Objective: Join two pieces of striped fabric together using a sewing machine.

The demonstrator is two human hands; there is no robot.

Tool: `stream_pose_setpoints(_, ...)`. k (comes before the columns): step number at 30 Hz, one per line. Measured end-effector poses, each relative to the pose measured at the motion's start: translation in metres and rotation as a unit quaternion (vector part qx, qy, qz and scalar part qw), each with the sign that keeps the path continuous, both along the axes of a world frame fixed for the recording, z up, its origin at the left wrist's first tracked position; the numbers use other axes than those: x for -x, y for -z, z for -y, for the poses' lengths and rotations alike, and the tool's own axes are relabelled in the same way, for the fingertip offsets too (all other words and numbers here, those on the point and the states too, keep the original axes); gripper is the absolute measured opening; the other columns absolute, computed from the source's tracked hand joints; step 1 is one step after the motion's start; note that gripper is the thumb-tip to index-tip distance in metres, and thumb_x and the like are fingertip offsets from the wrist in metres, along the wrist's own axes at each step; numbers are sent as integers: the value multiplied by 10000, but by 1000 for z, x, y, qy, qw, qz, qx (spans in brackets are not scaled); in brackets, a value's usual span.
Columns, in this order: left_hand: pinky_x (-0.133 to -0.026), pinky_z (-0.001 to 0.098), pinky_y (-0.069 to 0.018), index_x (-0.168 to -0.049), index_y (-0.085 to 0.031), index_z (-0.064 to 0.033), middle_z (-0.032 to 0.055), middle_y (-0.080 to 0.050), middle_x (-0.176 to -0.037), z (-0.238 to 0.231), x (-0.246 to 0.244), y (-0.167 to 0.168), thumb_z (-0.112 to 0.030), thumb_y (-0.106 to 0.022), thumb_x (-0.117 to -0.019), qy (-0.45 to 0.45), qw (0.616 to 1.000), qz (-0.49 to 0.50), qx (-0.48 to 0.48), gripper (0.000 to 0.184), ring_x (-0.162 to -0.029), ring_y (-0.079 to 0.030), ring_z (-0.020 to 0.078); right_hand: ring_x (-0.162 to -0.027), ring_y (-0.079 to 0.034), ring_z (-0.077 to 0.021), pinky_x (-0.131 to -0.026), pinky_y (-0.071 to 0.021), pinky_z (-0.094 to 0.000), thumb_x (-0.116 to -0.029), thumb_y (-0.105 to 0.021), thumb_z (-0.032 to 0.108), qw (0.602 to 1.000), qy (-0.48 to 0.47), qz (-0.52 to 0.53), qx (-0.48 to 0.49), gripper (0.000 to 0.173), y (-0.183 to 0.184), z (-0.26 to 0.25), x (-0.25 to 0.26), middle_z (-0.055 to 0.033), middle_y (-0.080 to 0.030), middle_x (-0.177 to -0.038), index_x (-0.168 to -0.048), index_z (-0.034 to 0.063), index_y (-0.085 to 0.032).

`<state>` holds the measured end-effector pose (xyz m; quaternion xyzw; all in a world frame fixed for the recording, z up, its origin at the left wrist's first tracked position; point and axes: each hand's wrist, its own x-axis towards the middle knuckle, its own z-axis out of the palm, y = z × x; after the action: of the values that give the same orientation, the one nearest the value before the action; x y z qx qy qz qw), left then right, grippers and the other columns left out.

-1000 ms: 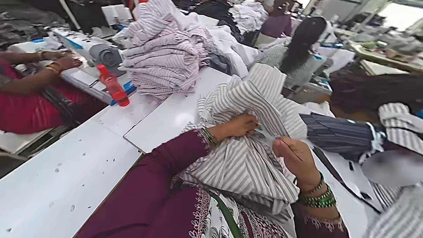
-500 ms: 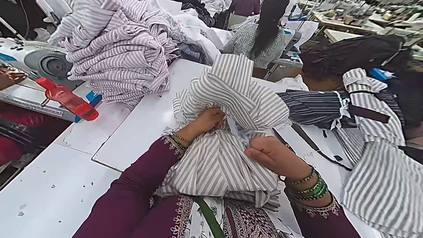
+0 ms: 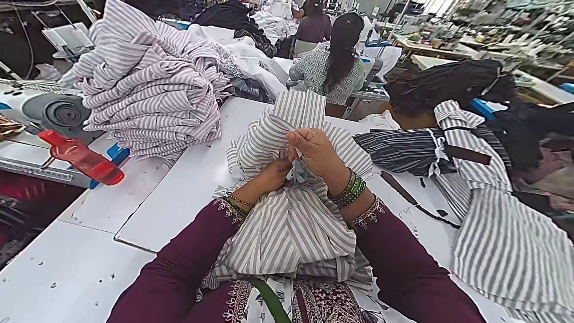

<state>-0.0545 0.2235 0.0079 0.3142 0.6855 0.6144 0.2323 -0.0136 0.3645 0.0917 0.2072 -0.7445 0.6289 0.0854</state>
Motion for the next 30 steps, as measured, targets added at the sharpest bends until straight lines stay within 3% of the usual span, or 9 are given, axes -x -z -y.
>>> stream_pose_setpoints(3, -609, 171, -520, -955, -626, -5, -66, -605, -710, 0, -1, -4, -44, -459, -1063, -15, 999, 43, 11, 203, -601, -578, -15, -482, -494, 21, -511, -435, -178, -1019, -504, 198, 998, -50, -14, -37, 400, 2, -18, -14, 112, -517, -523, -622, 155, -520)
stream_pose_setpoints(7, -620, 180, -523, -916, -596, -28, -75, -574, -663, 0, 0, -6, -63, -477, -1058, -35, 997, 70, 13, 188, -588, -579, 2, -488, -338, 98, -478, -275, -121, -1020, -565, 327, 974, -147, 27, -169, 402, 13, -50, -53, 187, -373, -551, -652, 202, -460)
stream_pose_setpoints(10, -608, 171, -513, -892, -604, -23, -71, -567, -648, -2, -2, -5, -82, -494, -1063, -42, 996, 73, 25, 211, -573, -569, 4, -533, -376, 53, -539, -340, -148, -1028, -565, 287, 960, -118, 42, -250, 212, 38, -60, -66, 128, -419, -618, -954, 87, -565)
stream_pose_setpoints(12, -607, 172, -515, -886, -602, -19, -62, -569, -656, -3, -1, -5, -83, -504, -1062, -47, 996, 68, 29, 211, -576, -572, 6, -556, -471, -82, -586, -450, -276, -1038, -531, 258, 941, -53, 0, -335, 390, 46, -55, -70, 8, -543, -658, -1353, 35, -581)
stream_pose_setpoints(15, -612, 177, -519, -912, -596, -10, -54, -563, -666, -5, -1, -6, -64, -503, -1063, -50, 995, 72, 38, 185, -582, -571, 13, -920, -686, -465, -838, -515, -617, -1090, -429, 219, 858, 59, 85, -504, 450, 32, -40, -75, -263, -708, -1007, -1516, 88, -484)
stream_pose_setpoints(21, -609, 174, -513, -939, -605, -4, -58, -551, -652, -5, -5, -8, -49, -491, -1063, -46, 996, 62, 35, 174, -576, -568, 17, -1180, -640, -417, -978, -478, -605, -1100, -386, 229, 814, 167, 209, -515, 392, 28, -34, -67, -228, -685, -1222, -1399, 103, -606)
stream_pose_setpoints(23, -614, 175, -517, -931, -597, -12, -65, -550, -655, -4, -5, -8, -51, -484, -1065, -46, 996, 65, 31, 180, -581, -568, 13, -1024, -670, -389, -907, -496, -572, -1073, -487, 245, 869, 182, 162, -431, 342, 35, -46, -71, -241, -697, -1043, -1199, -16, -669)
stream_pose_setpoints(26, -607, 170, -514, -916, -594, -19, -67, -549, -649, -5, -4, -8, -54, -480, -1067, -46, 996, 73, 23, 192, -573, -566, 9, -729, -531, -79, -705, -432, -298, -993, -582, 281, 946, 130, 49, -291, 294, 56, -67, -80, -24, -578, -781, -895, 9, -639)
stream_pose_setpoints(30, -599, 165, -510, -917, -590, -22, -66, -545, -652, -6, -4, -8, -52, -482, -1066, -47, 995, 85, 26, 186, -565, -558, 6, -632, -554, -200, -625, -470, -398, -977, -575, 233, 943, 108, 1, -314, 365, 56, -55, -95, -126, -630, -766, -1187, -62, -626)
